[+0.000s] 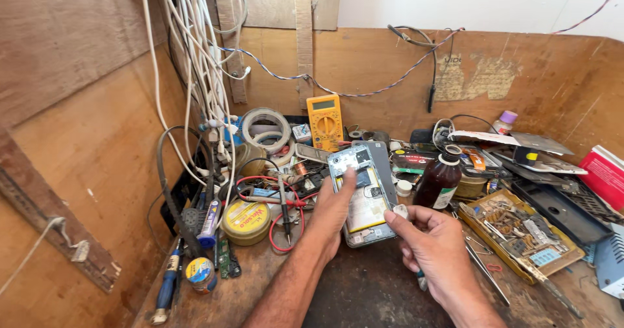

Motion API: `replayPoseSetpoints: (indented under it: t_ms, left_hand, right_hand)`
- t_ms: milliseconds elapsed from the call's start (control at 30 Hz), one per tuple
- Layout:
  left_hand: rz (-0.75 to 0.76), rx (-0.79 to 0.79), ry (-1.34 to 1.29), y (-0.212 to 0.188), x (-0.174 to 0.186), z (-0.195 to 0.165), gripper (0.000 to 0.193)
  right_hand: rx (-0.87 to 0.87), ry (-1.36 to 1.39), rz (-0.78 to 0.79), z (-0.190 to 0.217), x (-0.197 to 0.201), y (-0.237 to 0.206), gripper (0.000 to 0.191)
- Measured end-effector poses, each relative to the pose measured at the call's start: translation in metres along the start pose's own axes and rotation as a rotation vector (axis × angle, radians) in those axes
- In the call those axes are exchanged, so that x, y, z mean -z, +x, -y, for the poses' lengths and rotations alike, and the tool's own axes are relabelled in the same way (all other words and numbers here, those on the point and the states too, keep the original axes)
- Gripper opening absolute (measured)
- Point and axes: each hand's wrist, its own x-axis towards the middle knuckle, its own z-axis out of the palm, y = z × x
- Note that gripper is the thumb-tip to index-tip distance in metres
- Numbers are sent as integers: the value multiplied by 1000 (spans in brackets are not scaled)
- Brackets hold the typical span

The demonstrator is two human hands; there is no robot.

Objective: The person repairs a disassembled smartphone at a cluttered workbench. They use a small screwdriver-like tool to work on the phone's internal components near the camera area, then lift the phone, remove and reposition the back cover, and continue manipulating the internal parts with their fingers and the tool.

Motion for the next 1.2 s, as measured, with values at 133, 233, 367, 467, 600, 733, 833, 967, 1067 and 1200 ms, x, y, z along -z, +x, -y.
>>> replayPoseSetpoints:
  t_ms: [133,233,367,467,600,733,833,967,1067,1200]
  left_hand:
    - [-91,122,76,-9,-6,-9,63]
    - [-50,27,-78,-9,-7,-13,60]
    - [44,15,-373,-4,5,-19,50]
    - [123,-8,-436,-3,13,-21,48]
    - [79,7,-384,-2,13,-23,52]
    - [99,-28,-343,-3,13,-23,54]
    - [90,-25,-305,-4,12,-22,57]
    - [87,-40,-274,-4,11,-23,59]
    - [79,-41,-251,-4,9,-24,60]
    - [79,-48,-249,-5,9,-21,62]
  right_hand:
    - [227,-331,-136,-4,-8,2,29]
    - [304,-340,-102,-2,-10,6,28]
    - [229,-32,48,5,-10,11,29]
    - [228,-59,73,7,-14,11,30]
    - [161,-136,31,13,-20,10,31]
    - [119,-178,25,15,-27,10,31]
    - [119,-124,29,13,-27,9,27]
    - [150,-111,38,9,-24,9,26]
    - [163,-120,42,6,-22,11,26]
    - [180,-123,65,4,-19,9,26]
